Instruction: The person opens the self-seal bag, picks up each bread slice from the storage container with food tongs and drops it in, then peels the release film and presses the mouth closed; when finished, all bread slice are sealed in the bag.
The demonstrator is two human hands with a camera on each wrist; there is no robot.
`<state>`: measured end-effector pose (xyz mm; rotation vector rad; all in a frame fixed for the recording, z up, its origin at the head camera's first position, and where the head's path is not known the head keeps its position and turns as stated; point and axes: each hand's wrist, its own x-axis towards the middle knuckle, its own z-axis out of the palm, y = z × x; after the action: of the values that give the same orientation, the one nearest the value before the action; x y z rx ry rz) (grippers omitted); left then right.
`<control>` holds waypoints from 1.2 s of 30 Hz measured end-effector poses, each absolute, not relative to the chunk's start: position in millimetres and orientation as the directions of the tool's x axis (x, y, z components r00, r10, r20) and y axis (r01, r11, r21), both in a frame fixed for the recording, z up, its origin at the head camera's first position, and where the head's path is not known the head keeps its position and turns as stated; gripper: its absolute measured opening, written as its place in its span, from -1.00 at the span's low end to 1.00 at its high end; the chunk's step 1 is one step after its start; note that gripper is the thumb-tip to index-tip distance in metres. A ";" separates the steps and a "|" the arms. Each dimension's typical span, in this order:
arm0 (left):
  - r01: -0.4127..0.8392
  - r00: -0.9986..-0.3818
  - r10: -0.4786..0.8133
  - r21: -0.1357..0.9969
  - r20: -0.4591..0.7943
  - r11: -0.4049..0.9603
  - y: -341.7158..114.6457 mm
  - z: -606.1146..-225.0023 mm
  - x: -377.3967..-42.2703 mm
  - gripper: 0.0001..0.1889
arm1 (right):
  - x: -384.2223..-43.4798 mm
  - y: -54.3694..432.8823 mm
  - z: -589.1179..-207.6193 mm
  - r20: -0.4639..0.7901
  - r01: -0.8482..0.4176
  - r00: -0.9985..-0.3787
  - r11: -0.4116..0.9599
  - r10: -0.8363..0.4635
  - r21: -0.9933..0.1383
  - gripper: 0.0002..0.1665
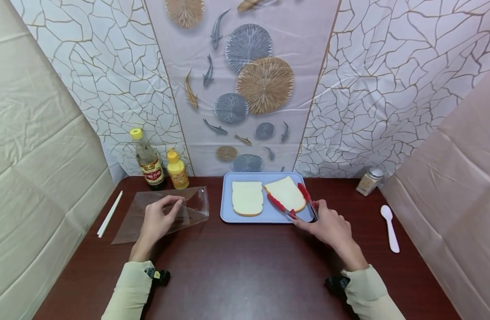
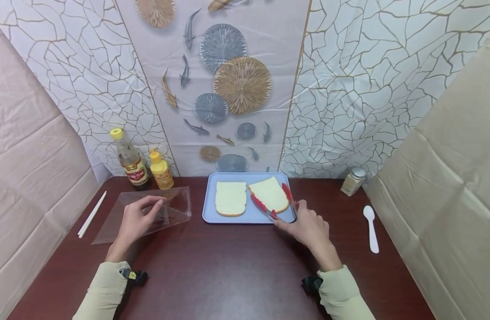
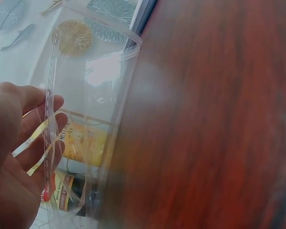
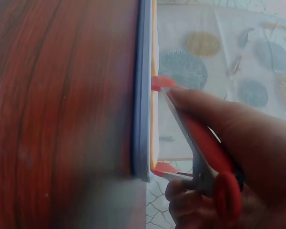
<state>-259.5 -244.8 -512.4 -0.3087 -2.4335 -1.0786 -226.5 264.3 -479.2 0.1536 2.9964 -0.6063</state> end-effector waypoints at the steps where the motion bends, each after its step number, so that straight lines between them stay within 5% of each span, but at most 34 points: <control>1: 0.377 -0.870 0.019 0.640 0.493 0.669 -244.8 -512.4 -259.5 -0.85 | -226.7 265.4 -479.0 -0.100 0.112 -0.992 0.916 0.080 -0.385 0.44; 17: 0.361 -0.883 0.013 0.662 0.468 0.657 -244.6 -510.4 -258.2 -0.82 | -228.3 273.4 -483.4 0.007 0.000 -1.000 0.932 0.003 -0.362 0.14; 36: 0.363 -0.870 0.007 0.631 0.493 0.685 -243.2 -512.7 -258.0 -0.80 | -230.1 290.7 -478.9 0.147 -0.091 -0.989 0.874 -0.022 -0.478 0.14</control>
<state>-258.0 -243.2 -512.7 -0.2867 -2.4398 -1.0520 -230.1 290.7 -478.9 -0.0960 3.1732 -0.8209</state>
